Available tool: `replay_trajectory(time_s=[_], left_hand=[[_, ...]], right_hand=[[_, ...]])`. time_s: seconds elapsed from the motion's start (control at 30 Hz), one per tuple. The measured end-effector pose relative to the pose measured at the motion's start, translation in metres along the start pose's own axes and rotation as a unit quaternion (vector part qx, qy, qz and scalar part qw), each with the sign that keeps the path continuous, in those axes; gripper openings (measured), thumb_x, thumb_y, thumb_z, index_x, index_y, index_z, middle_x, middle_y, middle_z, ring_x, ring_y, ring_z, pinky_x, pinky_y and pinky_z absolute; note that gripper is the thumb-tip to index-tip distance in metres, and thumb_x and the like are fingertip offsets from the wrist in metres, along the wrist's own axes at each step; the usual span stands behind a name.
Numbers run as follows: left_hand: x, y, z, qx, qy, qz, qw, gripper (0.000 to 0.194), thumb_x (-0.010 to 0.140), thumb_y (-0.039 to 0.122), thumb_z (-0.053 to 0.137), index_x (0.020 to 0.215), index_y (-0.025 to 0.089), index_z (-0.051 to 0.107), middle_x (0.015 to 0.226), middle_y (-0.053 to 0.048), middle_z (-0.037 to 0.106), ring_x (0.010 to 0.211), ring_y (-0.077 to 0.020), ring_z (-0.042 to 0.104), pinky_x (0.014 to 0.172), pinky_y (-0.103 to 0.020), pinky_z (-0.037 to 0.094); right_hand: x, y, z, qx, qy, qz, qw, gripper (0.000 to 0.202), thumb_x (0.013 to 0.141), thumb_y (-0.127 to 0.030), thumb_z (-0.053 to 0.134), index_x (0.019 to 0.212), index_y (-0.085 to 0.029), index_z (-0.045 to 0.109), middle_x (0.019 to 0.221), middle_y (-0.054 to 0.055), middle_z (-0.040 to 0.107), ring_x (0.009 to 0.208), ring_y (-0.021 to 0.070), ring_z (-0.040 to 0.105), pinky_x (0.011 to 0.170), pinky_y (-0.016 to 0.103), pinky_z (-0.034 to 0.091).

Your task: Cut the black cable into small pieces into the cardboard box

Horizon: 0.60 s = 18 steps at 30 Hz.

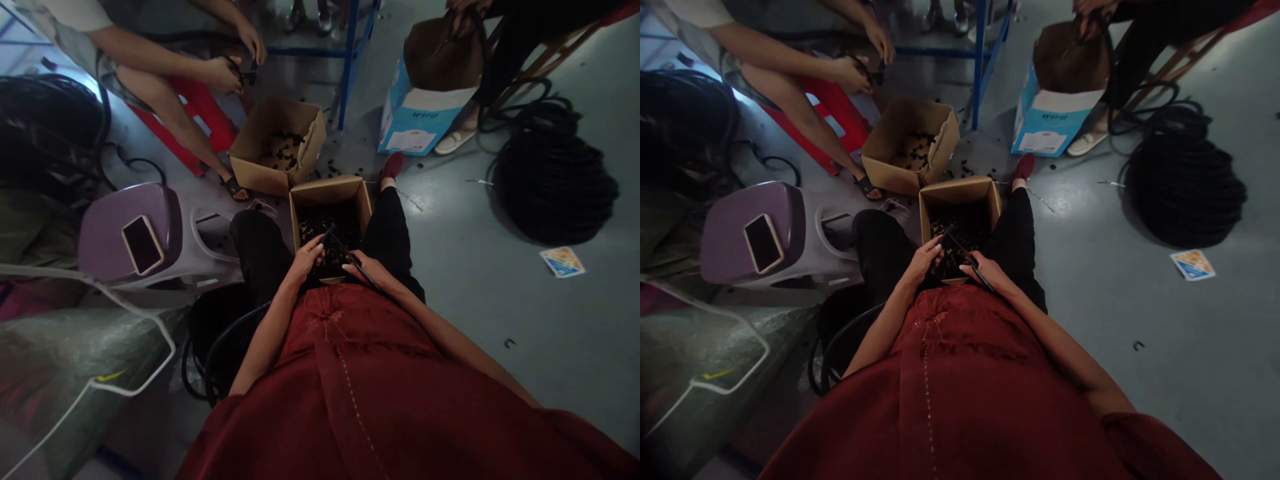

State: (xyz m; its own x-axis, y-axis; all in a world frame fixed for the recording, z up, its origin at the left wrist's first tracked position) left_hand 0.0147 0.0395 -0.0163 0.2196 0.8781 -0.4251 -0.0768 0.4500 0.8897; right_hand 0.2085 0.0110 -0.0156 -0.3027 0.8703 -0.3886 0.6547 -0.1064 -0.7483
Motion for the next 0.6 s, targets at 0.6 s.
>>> replay_trajectory(time_s=[0.6], left_hand=[[0.003, -0.003, 0.001, 0.062, -0.037, -0.013, 0.997, 0.055, 0.081, 0.034, 0.053, 0.131, 0.014, 0.045, 0.066, 0.003, 0.049, 0.052, -0.0039, 0.037, 0.052, -0.018, 0.03]], right_hand=[[-0.001, -0.003, -0.018, -0.045, -0.043, -0.002, 0.998, 0.047, 0.081, -0.054, 0.049, 0.116, -0.023, 0.052, 0.104, 0.01, 0.065, 0.09, 0.027, 0.061, 0.072, 0.031, 0.044]])
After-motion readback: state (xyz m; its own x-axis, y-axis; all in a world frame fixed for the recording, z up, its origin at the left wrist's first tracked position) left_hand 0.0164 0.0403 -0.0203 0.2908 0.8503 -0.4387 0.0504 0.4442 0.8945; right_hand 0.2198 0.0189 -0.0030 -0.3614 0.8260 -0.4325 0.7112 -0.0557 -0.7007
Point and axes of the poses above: each hand's wrist, its own x-axis towards the middle knuckle, its own z-axis out of the palm, y = z × x, the point moved 3 cm from there along x, towards the middle knuckle
